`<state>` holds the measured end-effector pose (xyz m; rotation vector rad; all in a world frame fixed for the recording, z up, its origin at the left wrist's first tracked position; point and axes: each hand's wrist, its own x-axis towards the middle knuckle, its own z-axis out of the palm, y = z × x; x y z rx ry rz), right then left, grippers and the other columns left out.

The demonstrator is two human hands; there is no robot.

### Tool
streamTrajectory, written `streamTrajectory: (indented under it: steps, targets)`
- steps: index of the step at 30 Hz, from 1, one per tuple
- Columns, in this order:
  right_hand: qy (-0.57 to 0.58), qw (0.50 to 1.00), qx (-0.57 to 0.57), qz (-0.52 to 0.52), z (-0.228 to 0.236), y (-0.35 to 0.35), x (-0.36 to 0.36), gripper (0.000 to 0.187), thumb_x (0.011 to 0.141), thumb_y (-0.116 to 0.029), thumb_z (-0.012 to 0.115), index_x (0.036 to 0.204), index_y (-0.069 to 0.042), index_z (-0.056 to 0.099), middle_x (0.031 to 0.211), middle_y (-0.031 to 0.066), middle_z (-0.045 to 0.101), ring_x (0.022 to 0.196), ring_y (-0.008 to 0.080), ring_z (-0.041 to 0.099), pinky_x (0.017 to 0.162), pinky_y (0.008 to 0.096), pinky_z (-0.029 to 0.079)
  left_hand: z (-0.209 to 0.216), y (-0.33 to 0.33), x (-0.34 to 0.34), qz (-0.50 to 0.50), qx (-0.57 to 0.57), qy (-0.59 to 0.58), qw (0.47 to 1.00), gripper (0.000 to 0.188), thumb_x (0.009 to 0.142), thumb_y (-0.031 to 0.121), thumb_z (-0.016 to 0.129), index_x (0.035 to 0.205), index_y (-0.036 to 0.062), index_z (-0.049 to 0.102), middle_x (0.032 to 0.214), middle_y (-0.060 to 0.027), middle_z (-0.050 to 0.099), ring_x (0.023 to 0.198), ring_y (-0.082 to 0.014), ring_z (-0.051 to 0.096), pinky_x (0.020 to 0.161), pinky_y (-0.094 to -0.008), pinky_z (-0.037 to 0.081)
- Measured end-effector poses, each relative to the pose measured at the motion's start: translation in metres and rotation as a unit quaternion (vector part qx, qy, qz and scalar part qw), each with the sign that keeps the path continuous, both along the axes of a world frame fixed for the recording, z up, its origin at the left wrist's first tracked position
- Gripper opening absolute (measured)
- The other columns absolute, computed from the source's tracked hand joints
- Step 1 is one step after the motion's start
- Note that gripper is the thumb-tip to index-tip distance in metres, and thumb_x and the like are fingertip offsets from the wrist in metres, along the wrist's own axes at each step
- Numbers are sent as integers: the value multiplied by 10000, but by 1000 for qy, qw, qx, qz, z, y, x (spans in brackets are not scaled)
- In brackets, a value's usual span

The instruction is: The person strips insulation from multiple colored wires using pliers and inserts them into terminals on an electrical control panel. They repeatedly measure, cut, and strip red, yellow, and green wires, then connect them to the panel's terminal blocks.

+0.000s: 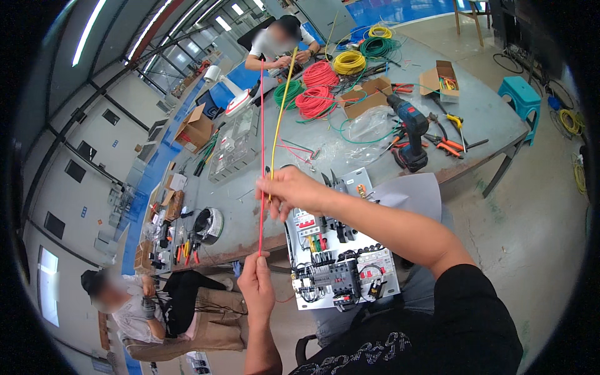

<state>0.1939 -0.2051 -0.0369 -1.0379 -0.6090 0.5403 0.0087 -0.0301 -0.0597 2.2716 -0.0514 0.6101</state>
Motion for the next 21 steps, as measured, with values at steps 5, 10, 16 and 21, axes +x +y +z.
streamTrajectory:
  steps: [5, 10, 16, 21]
  targets:
    - [16, 998, -27, 47, -14, 4, -20, 367, 1056, -370, 530, 1029, -13, 608, 890, 108, 688, 707, 176, 710, 567, 295, 592, -24, 13, -8, -69, -148, 108, 981, 231, 1073, 196, 508, 1086, 1, 631, 620, 63, 424, 529, -25, 366, 476, -214, 282]
    - [-7, 994, -56, 96, -20, 9, -33, 362, 1066, -364, 507, 1022, -14, 585, 916, 122, 684, 764, 210, 734, 614, 318, 612, -2, 27, 21, -101, -226, 134, 959, 448, 1076, 362, 472, 1196, -43, 622, 948, -89, 673, 830, -141, 645, 699, -295, 531]
    - [-11, 991, -65, 113, -22, 27, -53, 372, 1065, -341, 499, 988, 17, 563, 862, 138, 662, 738, 257, 752, 585, 306, 614, 97, -3, 140, -191, -354, 109, 909, 525, 1082, 370, 444, 1424, -27, 474, 1319, -192, 620, 1217, -285, 614, 941, -427, 543]
    - [-21, 989, -82, 117, -24, 23, -62, 391, 1063, -338, 503, 1004, 44, 566, 879, 154, 661, 742, 273, 755, 587, 322, 621, 115, -21, 174, -243, -381, 118, 884, 416, 1076, 281, 487, 1361, -18, 534, 1131, -106, 682, 960, -169, 674, 771, -332, 577]
